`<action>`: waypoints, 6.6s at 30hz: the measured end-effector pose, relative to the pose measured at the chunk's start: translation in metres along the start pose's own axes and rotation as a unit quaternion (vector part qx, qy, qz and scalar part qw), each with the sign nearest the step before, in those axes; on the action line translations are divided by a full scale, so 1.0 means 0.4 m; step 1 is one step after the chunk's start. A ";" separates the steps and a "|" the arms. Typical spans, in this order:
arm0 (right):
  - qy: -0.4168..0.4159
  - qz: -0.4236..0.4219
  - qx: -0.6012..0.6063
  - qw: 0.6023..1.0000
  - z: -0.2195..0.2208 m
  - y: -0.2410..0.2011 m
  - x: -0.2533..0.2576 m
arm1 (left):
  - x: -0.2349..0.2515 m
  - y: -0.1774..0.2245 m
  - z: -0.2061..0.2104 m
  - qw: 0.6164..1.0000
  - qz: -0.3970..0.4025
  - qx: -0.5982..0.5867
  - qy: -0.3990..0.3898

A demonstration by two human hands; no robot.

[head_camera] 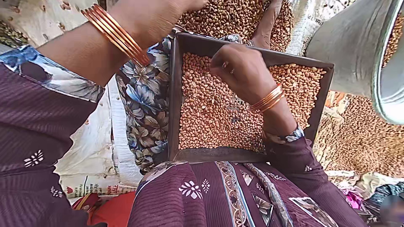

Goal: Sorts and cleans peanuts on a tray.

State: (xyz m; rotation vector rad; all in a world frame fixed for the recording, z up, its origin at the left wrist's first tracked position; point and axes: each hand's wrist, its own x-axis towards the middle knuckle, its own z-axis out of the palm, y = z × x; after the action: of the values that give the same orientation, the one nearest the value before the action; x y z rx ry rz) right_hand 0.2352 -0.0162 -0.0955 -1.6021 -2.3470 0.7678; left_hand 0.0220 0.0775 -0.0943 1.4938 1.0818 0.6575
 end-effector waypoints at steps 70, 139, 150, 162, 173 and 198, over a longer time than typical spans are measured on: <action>-0.168 -0.077 0.040 0.982 0.199 -0.113 -0.320 | -0.213 -0.036 0.170 0.725 0.099 0.431 -0.528; -0.139 0.295 -0.089 0.941 -0.018 0.072 -0.247 | -0.070 -0.007 0.097 0.947 -0.217 -0.136 -0.193; -0.253 0.390 -0.114 0.878 -0.019 0.023 -0.313 | -0.085 -0.036 0.104 0.960 -0.095 0.091 -0.247; -0.020 0.014 -0.055 0.998 0.089 -0.015 -0.261 | -0.114 -0.039 0.114 0.927 0.026 0.221 -0.302; 0.104 -0.029 -0.026 0.994 0.029 -0.058 -0.229 | -0.139 -0.026 0.161 0.921 -0.197 -0.049 -0.331; -0.072 0.044 -0.046 0.995 0.116 -0.015 -0.247 | -0.233 -0.106 0.206 0.787 0.297 0.432 -0.325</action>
State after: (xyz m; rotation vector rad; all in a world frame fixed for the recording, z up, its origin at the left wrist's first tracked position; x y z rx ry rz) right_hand 0.2489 -0.1222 -0.1194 -1.7521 -2.4586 0.8318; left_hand 0.0424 -0.0444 -0.1386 2.6550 0.3081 -0.0519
